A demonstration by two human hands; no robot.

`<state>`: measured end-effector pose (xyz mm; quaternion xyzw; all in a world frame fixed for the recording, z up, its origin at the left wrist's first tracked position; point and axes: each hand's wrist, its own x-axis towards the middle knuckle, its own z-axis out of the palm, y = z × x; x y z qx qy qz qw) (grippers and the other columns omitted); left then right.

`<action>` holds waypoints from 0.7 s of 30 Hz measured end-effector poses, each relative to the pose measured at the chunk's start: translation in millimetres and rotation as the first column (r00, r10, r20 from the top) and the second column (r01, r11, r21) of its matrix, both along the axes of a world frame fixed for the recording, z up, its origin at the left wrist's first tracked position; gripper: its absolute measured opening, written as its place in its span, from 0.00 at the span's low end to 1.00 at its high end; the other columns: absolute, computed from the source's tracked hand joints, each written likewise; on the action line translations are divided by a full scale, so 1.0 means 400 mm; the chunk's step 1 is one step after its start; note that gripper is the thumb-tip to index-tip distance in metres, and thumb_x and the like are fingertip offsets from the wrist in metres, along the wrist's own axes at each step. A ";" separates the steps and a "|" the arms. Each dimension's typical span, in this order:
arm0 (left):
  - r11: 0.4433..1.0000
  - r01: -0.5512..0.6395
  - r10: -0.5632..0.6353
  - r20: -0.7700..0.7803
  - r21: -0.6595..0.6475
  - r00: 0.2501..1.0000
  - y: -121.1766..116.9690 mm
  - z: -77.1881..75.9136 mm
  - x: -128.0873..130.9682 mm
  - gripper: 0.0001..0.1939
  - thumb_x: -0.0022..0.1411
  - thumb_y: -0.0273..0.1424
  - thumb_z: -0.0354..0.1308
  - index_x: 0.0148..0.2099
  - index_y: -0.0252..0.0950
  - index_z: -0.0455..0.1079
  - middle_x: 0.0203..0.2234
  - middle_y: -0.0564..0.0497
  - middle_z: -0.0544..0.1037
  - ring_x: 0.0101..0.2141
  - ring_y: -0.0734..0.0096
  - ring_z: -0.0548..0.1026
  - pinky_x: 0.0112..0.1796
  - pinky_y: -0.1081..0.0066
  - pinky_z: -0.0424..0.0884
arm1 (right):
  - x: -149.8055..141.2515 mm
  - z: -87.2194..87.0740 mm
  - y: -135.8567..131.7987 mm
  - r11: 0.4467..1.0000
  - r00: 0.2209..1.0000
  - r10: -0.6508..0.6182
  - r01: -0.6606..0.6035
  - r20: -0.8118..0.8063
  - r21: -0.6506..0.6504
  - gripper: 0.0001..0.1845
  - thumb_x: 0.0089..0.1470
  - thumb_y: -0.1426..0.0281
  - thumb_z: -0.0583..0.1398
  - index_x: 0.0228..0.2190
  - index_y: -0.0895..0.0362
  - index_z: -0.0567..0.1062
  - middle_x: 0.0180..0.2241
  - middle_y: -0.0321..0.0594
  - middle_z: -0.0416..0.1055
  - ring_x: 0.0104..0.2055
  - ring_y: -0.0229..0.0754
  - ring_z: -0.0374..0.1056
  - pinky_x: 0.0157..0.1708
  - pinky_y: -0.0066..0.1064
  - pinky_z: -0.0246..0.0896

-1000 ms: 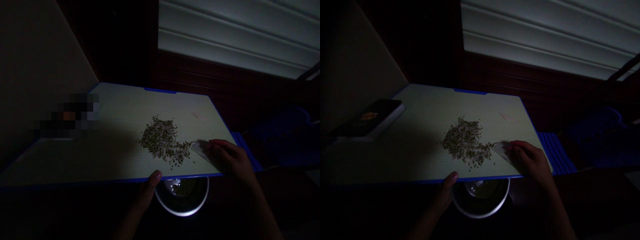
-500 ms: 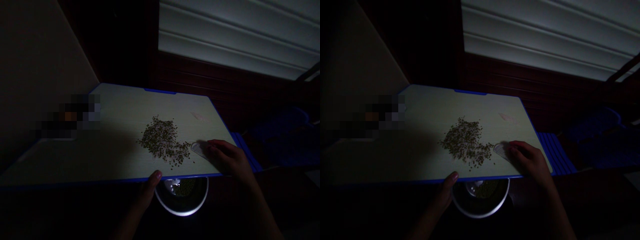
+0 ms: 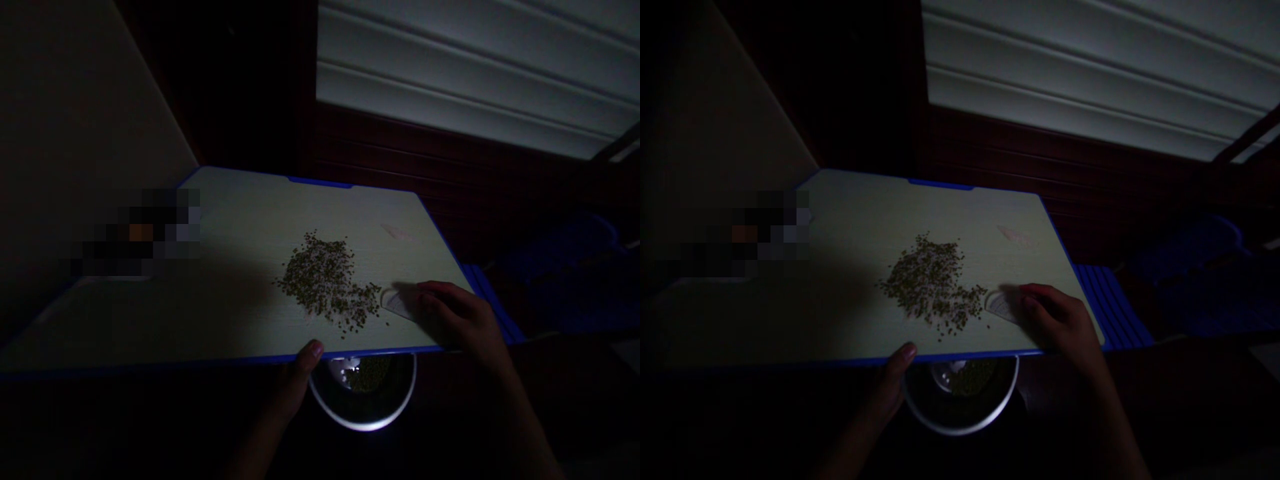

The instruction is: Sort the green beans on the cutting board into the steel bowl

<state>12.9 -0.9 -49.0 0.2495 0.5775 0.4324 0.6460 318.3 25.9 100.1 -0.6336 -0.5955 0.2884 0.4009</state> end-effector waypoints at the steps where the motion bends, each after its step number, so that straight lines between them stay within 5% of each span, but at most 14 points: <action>1: 1.000 -0.005 0.005 -0.002 0.003 1.000 0.000 0.002 0.000 0.27 0.46 0.54 0.70 0.42 0.41 0.81 0.48 0.41 0.86 0.62 0.37 0.71 0.64 0.45 0.62 | -0.001 0.001 -0.001 1.000 1.000 0.018 -0.018 0.011 -0.004 0.16 0.58 0.57 0.65 0.44 0.51 0.84 0.43 0.42 0.84 0.44 0.51 0.80 0.45 0.41 0.76; 13: 0.999 0.018 -0.019 0.022 0.045 1.000 0.004 0.005 0.006 0.27 0.49 0.54 0.67 0.43 0.39 0.82 0.46 0.41 0.86 0.61 0.37 0.72 0.63 0.47 0.63 | -0.013 0.031 -0.015 0.941 0.938 0.337 -0.335 0.084 -0.039 0.09 0.59 0.61 0.65 0.39 0.47 0.86 0.38 0.35 0.85 0.38 0.45 0.81 0.40 0.35 0.78; 21: 0.999 0.034 -0.035 0.021 0.033 0.999 0.006 0.019 0.008 0.28 0.46 0.56 0.68 0.41 0.40 0.82 0.47 0.41 0.86 0.61 0.36 0.72 0.63 0.47 0.63 | -0.008 0.022 -0.013 0.952 0.952 0.305 -0.304 0.021 -0.042 0.10 0.60 0.61 0.65 0.39 0.50 0.86 0.37 0.38 0.85 0.38 0.46 0.81 0.40 0.34 0.77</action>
